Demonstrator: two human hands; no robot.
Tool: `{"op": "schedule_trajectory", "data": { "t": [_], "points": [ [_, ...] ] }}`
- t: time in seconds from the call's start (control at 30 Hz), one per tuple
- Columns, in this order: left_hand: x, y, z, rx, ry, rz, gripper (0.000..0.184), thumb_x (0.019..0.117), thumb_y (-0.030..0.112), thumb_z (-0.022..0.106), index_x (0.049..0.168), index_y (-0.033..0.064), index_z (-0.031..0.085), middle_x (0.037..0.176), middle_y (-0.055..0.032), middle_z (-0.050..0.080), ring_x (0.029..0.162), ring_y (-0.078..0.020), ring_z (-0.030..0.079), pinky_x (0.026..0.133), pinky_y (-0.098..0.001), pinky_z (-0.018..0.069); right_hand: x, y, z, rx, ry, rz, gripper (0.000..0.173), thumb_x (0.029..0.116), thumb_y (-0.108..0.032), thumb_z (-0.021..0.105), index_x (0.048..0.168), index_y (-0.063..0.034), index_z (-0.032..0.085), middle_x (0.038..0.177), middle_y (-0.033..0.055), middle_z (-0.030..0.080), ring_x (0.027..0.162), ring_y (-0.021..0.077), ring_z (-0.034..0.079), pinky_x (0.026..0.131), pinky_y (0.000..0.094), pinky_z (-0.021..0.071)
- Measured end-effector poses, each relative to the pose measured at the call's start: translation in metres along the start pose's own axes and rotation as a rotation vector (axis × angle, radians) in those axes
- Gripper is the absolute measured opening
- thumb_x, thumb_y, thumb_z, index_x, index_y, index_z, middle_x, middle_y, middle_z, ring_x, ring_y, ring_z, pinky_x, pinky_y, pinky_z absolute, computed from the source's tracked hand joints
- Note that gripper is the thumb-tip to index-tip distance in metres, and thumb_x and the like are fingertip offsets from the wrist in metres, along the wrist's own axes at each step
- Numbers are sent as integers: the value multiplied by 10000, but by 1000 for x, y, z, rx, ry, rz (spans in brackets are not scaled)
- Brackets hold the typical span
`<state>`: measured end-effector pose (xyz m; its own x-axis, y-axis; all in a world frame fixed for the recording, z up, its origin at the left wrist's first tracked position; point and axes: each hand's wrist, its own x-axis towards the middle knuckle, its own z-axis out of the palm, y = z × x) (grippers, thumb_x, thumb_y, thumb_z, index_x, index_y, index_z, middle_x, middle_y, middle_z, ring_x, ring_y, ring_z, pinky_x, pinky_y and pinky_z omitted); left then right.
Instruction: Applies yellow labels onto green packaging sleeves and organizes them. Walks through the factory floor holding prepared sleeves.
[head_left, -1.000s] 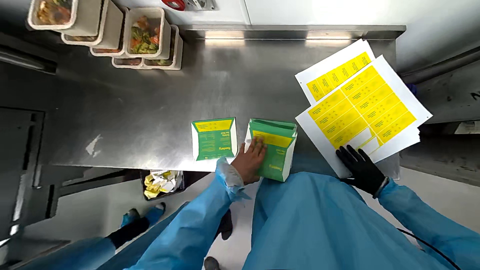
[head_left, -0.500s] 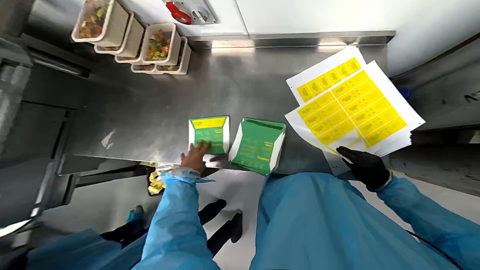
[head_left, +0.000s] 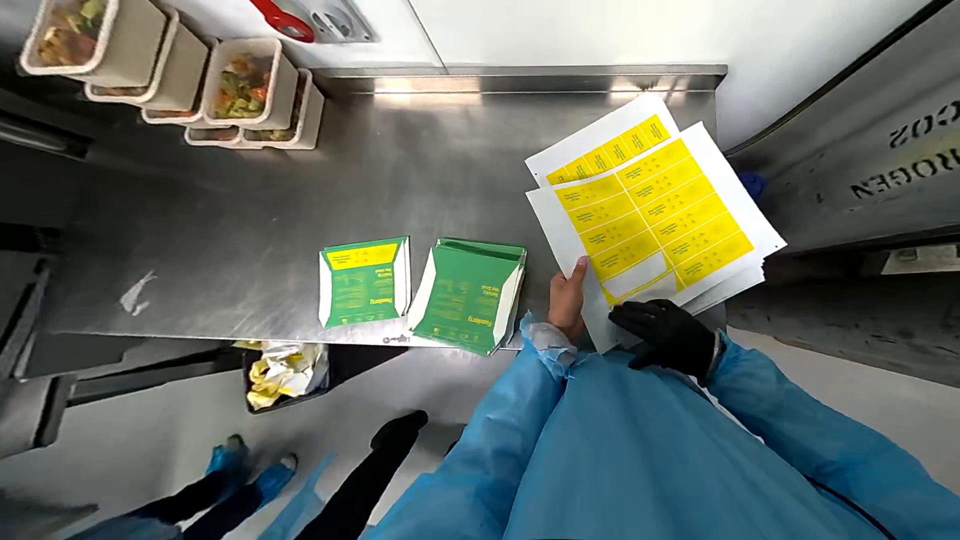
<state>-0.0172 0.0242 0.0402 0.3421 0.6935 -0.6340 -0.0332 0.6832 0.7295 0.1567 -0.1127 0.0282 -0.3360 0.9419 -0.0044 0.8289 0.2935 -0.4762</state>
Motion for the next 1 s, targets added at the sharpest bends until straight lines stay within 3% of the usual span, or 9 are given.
{"op": "schedule_trajectory", "data": {
  "t": [0.1, 0.17, 0.3, 0.4, 0.53, 0.67, 0.8, 0.9, 1.0],
  "points": [
    [-10, -3, 11, 10, -3, 80, 422, 1043, 457, 553, 1255, 101, 627, 1032, -72, 735, 911, -159, 725, 818, -385, 621, 18, -6, -16, 106, 366, 323, 533, 983, -454, 650, 1392, -113, 639, 1392, 77, 654, 1281, 259, 618, 1056, 494, 511],
    [-19, -7, 19, -18, -12, 111, 390, 1036, 449, 572, 1217, 112, 650, 1003, -56, 737, 892, -146, 725, 801, -372, 622, 38, -20, -17, 200, 519, 511, 571, 948, -425, 713, 1429, -134, 614, 1428, 49, 631, 1307, 233, 595, 1086, 463, 492],
    [-22, -5, 30, -61, -54, 173, 333, 1017, 368, 636, 1218, 103, 661, 1074, -65, 736, 986, -160, 714, 884, -383, 603, 53, -30, -4, 243, 715, 544, 479, 922, -367, 767, 1343, -153, 683, 1337, 25, 689, 1230, 173, 644, 1030, 394, 541],
    [-26, -6, 34, -55, -83, 186, 287, 1022, 322, 639, 1196, 96, 670, 1062, -65, 737, 975, -160, 715, 884, -383, 603, 50, -34, -6, 306, 792, 554, 371, 921, -313, 774, 1244, -135, 742, 1185, 39, 748, 1089, 165, 698, 936, 370, 581],
    [-28, -5, 36, 22, -120, 247, 197, 1020, 242, 648, 1139, 87, 677, 996, -38, 735, 905, -119, 713, 840, -342, 608, 47, -31, -16, 382, 829, 586, 168, 927, -259, 761, 1057, -160, 803, 1004, -2, 772, 927, 88, 713, 797, 280, 596],
    [-27, -3, 28, 175, -160, 379, 138, 998, 169, 676, 1088, 68, 701, 932, -32, 744, 833, -100, 715, 782, -305, 612, 46, -28, -28, 427, 806, 624, 147, 913, -291, 776, 975, -164, 818, 918, -37, 773, 830, 45, 699, 709, 241, 580],
    [-31, 3, 25, 220, -231, 379, 164, 1012, 176, 656, 1128, 65, 690, 932, -55, 746, 805, -122, 726, 747, -327, 627, 45, -21, -30, 341, 847, 539, 120, 905, -227, 761, 965, -133, 804, 921, 0, 768, 851, 76, 705, 729, 261, 584],
    [-31, 3, 24, 185, -215, 352, 179, 1014, 203, 656, 1127, 71, 699, 950, -55, 745, 832, -127, 724, 776, -334, 623, 44, -15, -34, 252, 783, 426, 165, 934, -238, 724, 1016, -114, 796, 1008, 42, 776, 943, 141, 725, 790, 313, 601],
    [-32, 4, 24, 167, -189, 312, 174, 1016, 219, 653, 1116, 84, 697, 948, -30, 738, 831, -96, 708, 781, -301, 607, 45, -13, -38, 326, 697, 417, 192, 950, -256, 722, 1054, -106, 779, 1018, 44, 763, 903, 123, 711, 774, 295, 596]
  ]
}}
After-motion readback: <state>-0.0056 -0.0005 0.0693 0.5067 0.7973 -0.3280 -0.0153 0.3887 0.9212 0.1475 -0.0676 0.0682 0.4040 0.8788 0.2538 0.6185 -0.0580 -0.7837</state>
